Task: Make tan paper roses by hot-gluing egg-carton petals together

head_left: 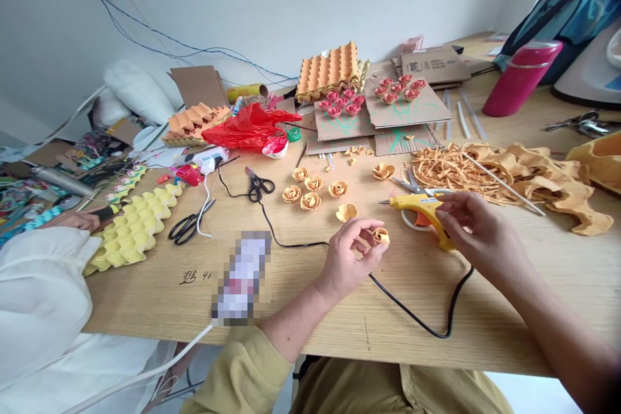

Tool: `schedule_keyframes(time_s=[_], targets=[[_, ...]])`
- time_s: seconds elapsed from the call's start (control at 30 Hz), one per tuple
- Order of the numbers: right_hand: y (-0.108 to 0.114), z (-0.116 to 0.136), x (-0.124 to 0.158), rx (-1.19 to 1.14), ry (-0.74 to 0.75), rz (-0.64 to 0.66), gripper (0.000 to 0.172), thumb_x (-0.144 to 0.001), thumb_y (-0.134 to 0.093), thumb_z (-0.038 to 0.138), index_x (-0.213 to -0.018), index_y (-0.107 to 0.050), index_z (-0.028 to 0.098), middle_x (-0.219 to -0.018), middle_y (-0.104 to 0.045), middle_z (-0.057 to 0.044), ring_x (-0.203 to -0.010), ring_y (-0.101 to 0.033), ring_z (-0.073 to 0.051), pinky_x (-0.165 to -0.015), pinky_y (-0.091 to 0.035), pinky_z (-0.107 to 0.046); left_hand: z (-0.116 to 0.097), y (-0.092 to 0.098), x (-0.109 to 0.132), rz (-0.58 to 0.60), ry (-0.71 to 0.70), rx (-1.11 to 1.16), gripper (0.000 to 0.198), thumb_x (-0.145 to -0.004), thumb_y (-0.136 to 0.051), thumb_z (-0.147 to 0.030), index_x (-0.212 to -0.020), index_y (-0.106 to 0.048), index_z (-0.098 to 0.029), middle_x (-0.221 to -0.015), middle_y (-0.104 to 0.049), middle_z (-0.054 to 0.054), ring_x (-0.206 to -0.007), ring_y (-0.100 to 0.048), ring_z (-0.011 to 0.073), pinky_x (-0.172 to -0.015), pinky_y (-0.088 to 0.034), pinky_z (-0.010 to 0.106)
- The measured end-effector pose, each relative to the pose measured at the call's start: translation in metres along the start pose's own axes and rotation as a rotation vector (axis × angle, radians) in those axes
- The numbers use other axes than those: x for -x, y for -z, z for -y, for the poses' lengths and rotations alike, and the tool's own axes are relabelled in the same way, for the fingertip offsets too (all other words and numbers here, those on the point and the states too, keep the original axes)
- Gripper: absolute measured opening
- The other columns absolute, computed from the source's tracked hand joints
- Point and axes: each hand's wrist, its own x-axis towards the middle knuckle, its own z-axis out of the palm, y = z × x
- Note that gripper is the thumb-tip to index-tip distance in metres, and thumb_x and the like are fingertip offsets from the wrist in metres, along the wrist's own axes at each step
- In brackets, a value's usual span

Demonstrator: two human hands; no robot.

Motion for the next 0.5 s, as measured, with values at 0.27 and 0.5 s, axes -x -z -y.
schedule_keyframes(time_s=[0.27, 0.5], targets=[[-0.005, -0.027, -0.008, 0.453, -0.040, -0.082, 0.041, -0.072, -0.070, 0.053, -0.094, -0.049, 0.025, -0.087, -0.062, -0.007, -0.075, -0.061, -0.029, -0.066, -0.046, -0.043, 0.017, 0.000, 0.000, 0.074, 0.095, -0.253, 0.015, -0.083, -0.066, -0.016, -0.098, -0.065, -0.018, -0.098, -0.067, 0.002, -0.061, -0.055, 0.0068, -0.059, -0.047, 0.020], [0.003, -0.025, -0.011, 0.319, -0.170, -0.031, 0.044, -0.071, -0.070, 0.053, -0.104, -0.058, 0.024, -0.091, -0.070, -0.008, -0.079, -0.066, -0.028, -0.070, -0.050, -0.042, 0.020, 0.003, 0.001, 0.085, 0.081, -0.313, 0.017, -0.083, -0.065, -0.014, -0.099, -0.064, -0.019, -0.099, -0.065, 0.001, -0.061, -0.052, 0.0069, -0.067, -0.049, 0.023]])
